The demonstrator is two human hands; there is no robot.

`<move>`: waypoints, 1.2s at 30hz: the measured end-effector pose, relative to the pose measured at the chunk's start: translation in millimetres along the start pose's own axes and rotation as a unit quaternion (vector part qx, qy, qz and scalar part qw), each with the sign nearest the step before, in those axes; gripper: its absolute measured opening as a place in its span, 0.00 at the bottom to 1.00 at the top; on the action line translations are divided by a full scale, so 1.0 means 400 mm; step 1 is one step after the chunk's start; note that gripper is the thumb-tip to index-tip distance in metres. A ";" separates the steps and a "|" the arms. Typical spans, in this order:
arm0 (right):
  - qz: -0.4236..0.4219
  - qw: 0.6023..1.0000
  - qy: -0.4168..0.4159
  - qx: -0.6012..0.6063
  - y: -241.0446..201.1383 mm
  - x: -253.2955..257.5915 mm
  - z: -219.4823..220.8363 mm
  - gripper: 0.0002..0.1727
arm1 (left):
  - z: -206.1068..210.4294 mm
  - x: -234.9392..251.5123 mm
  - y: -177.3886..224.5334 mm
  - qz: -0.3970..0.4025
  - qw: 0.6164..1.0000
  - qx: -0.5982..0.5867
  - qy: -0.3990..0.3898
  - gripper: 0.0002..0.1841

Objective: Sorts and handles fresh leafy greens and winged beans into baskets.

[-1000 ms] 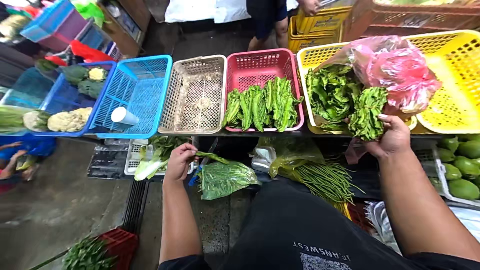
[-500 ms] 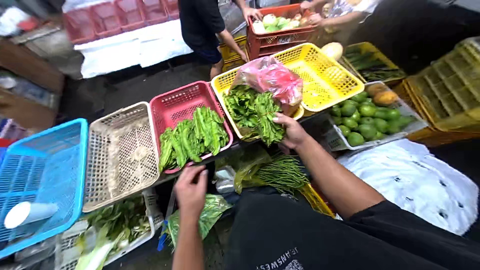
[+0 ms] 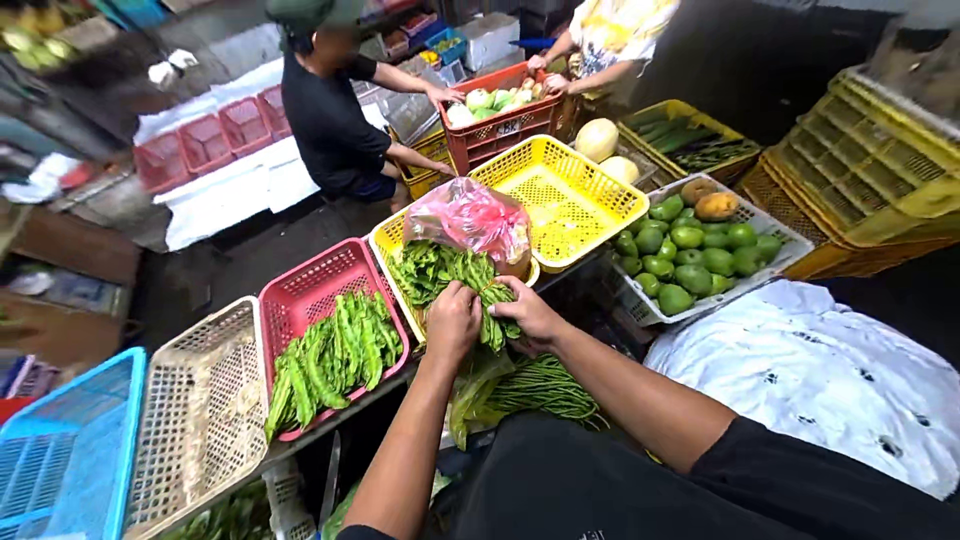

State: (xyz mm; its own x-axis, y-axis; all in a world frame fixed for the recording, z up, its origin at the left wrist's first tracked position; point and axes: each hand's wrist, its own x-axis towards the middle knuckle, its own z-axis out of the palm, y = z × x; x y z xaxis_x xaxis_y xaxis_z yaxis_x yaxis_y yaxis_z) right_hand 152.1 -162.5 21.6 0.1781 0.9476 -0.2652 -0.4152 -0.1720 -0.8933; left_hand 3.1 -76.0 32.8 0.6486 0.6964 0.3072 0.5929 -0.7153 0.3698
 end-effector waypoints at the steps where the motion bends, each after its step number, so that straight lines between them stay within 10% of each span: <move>1: 0.015 1.000 -0.016 0.022 -0.002 0.000 -0.012 0.37 | 0.001 0.005 -0.001 -0.012 1.000 -0.028 -0.006 0.10; 7: 0.156 0.941 -0.166 0.251 0.010 -0.024 -0.018 0.21 | -0.046 -0.026 0.047 -0.153 0.900 -0.407 0.022 0.05; 13: 0.168 0.915 -0.286 0.231 0.045 -0.010 -0.013 0.22 | -0.109 -0.137 0.014 -0.153 0.784 -0.602 -0.009 0.08; 25: 0.199 0.853 -0.480 0.045 0.057 -0.010 0.111 0.19 | -0.301 -0.299 -0.121 -0.051 0.851 -0.522 -0.015 0.09; 30: 0.194 0.897 -0.392 0.062 0.105 -0.048 0.250 0.22 | -0.249 -0.319 -0.152 -0.092 0.881 -0.432 0.172 0.03; 36: 0.216 0.906 -0.300 0.207 0.174 -0.094 0.355 0.31 | -0.272 -0.389 -0.236 -0.108 0.879 -0.440 0.145 0.03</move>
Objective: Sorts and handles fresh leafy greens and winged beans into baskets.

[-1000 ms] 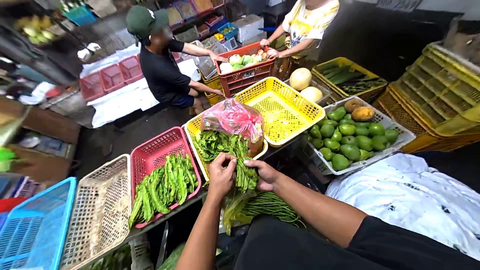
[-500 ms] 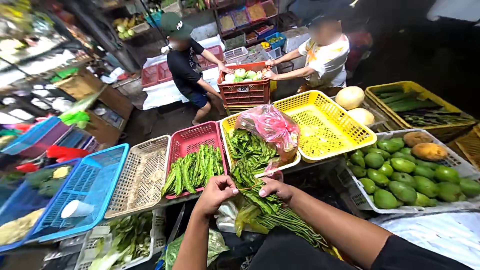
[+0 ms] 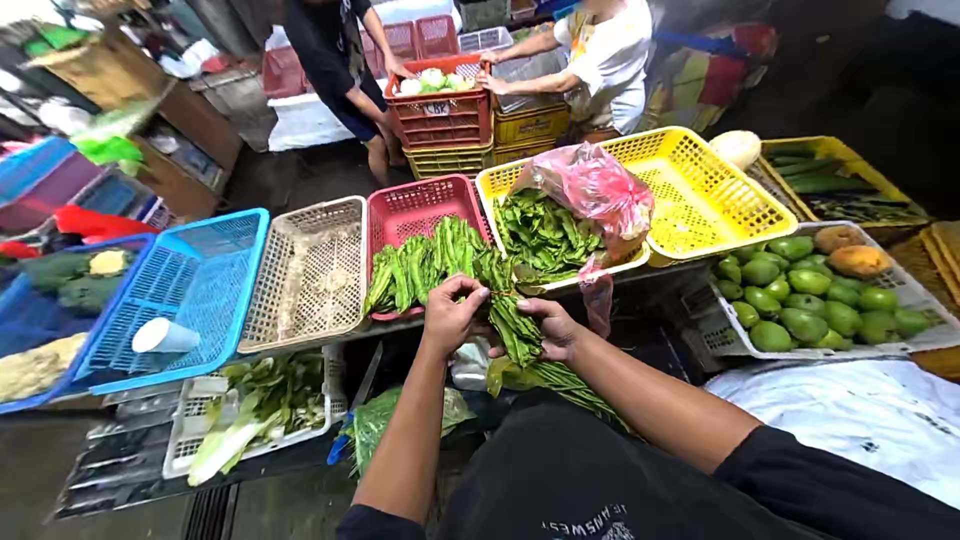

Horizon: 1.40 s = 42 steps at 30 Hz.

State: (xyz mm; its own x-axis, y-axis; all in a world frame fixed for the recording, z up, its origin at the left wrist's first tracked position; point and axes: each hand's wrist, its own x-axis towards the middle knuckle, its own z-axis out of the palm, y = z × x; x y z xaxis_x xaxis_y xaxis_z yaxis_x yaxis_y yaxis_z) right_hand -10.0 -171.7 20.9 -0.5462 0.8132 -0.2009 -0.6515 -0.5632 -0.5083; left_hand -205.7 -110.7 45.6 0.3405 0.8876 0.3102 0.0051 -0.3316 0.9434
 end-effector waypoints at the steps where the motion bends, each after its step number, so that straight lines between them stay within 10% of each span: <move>1: -0.012 1.000 0.026 -0.012 0.018 0.006 0.013 0.29 | -0.012 -0.009 0.002 -0.003 1.000 -0.014 -0.007 0.03; 10: -0.075 0.996 0.028 -0.028 0.081 0.029 0.072 0.28 | -0.084 -0.026 0.050 -0.004 0.995 0.075 -0.071 0.02; 16: -0.049 0.992 0.050 -0.108 0.074 0.020 0.081 0.24 | -0.133 -0.030 0.069 0.168 0.921 0.313 -0.161 0.09; 26: 0.084 0.968 -0.134 -0.194 0.087 -0.016 0.045 0.31 | -0.209 -0.164 0.091 0.031 0.992 -0.081 -0.091 0.07; 36: 0.270 0.899 -0.343 -0.044 0.271 0.032 0.047 0.20 | -0.216 -0.468 0.065 0.000 0.917 -0.395 0.061 0.04; 42: 0.364 0.837 -0.341 -0.225 0.389 0.053 0.144 0.31 | -0.319 -0.673 0.119 -0.043 0.977 -0.150 0.145 0.08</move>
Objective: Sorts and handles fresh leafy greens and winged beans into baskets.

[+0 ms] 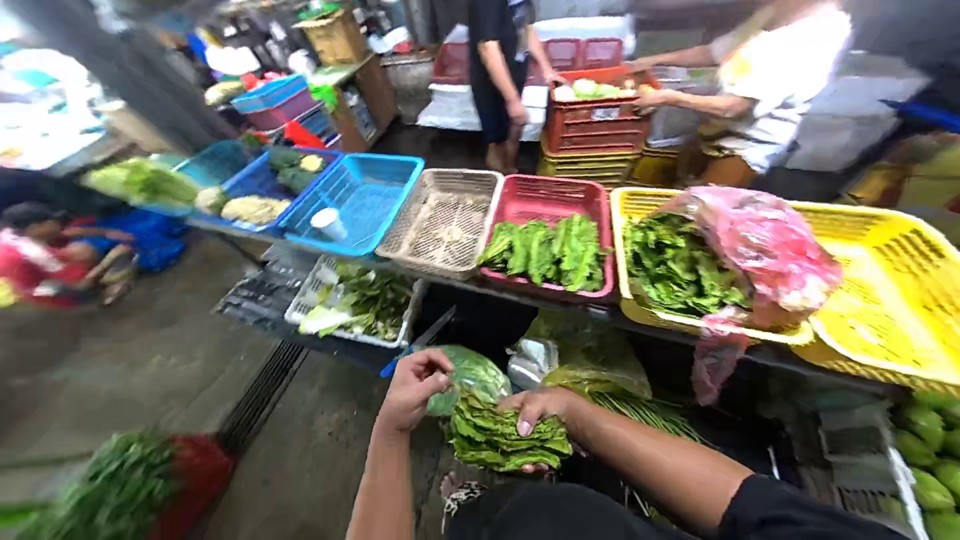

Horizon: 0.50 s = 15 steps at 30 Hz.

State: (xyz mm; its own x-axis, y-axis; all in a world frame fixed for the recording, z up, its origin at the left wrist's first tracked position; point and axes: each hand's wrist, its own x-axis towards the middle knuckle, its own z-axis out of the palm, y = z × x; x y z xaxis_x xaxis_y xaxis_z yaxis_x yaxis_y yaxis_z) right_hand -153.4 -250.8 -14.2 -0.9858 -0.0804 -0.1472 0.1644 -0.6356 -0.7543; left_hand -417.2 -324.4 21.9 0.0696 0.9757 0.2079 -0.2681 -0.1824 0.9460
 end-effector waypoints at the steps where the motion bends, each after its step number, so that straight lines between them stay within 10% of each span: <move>1: 0.029 0.999 0.011 -0.010 -0.006 0.025 0.005 0.33 | -0.031 -0.031 0.024 -0.008 0.996 0.089 0.006 0.09; 6: 0.080 0.996 -0.024 0.004 -0.045 0.261 0.047 0.30 | -0.134 -0.175 0.100 0.095 0.874 0.408 0.245 0.06; 9: 0.097 0.990 -0.095 0.032 -0.028 0.468 0.079 0.26 | -0.247 -0.260 0.158 0.135 0.898 0.234 0.347 0.13; 15: 0.141 0.984 -0.085 -0.061 -0.115 0.813 0.240 0.34 | -0.554 -0.372 0.330 0.107 0.958 -0.047 0.263 0.16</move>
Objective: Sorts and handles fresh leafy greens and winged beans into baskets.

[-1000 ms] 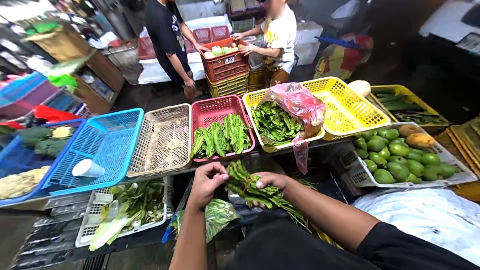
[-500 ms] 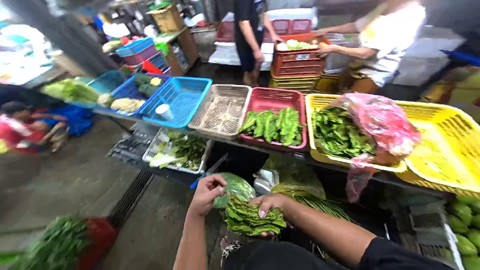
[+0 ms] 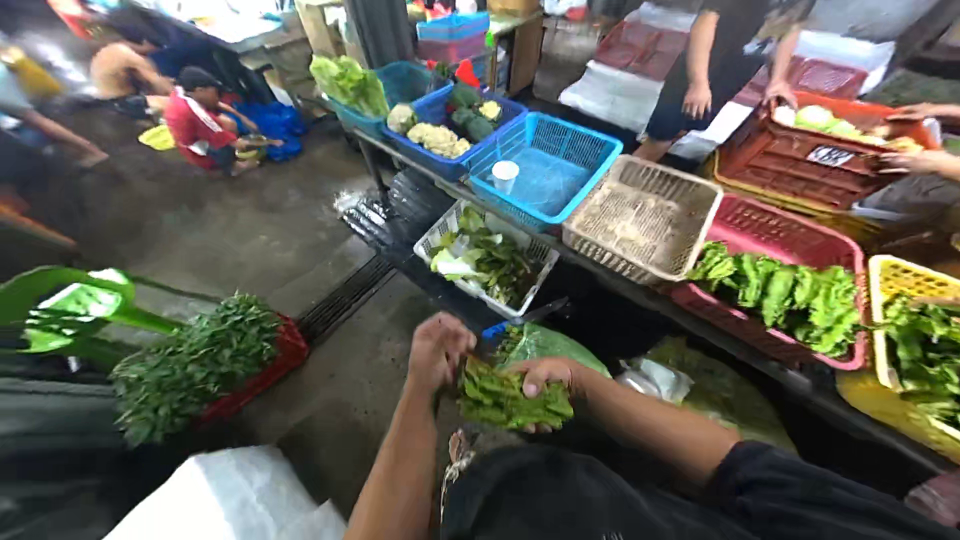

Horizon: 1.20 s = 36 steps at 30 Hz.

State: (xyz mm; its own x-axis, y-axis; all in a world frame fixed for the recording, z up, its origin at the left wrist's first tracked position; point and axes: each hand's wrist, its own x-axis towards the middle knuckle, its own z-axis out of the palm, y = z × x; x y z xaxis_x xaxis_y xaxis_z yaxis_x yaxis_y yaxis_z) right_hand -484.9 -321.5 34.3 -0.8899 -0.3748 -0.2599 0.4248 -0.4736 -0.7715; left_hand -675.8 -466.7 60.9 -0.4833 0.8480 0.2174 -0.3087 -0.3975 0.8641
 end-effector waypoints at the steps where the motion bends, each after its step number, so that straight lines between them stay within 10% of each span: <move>1: 0.001 1.000 0.002 -0.006 -0.030 0.033 0.012 0.34 | -0.038 0.025 0.037 -0.015 1.000 -0.004 0.023 0.14; 10: -0.205 0.940 -0.107 0.250 -0.114 0.161 -0.044 0.31 | -0.237 0.212 0.038 -0.006 0.992 -0.097 -0.082 0.17; 18: -0.283 0.906 -0.044 0.311 -0.235 0.214 -0.218 0.33 | -0.157 0.408 0.159 0.007 0.927 0.245 -0.284 0.08; 23: -0.315 0.893 -0.079 0.311 -0.308 0.225 -0.254 0.35 | -0.205 0.525 0.154 -0.022 0.956 0.209 -0.203 0.09; 27: -0.291 0.914 -0.011 0.283 -0.345 0.242 -0.302 0.30 | -0.195 0.619 0.138 0.002 0.862 0.449 -0.237 0.09; 33: -0.199 0.962 0.181 0.054 -0.462 0.310 -0.417 0.30 | -0.324 0.843 0.074 -0.065 0.992 0.053 -0.090 0.06; 36: -0.086 0.968 0.227 -0.066 -0.538 0.408 -0.493 0.26 | -0.411 1.003 0.042 -0.084 0.983 0.132 -0.101 0.05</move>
State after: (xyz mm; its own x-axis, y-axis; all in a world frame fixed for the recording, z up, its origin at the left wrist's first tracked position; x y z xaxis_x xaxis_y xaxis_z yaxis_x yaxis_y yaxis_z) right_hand -754.2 -123.5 43.5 -0.9392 0.1042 -0.3272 0.2662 -0.3811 -0.8854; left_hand -1009.5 -190.9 87.8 -0.2629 0.9568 0.1246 -0.1347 -0.1643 0.9772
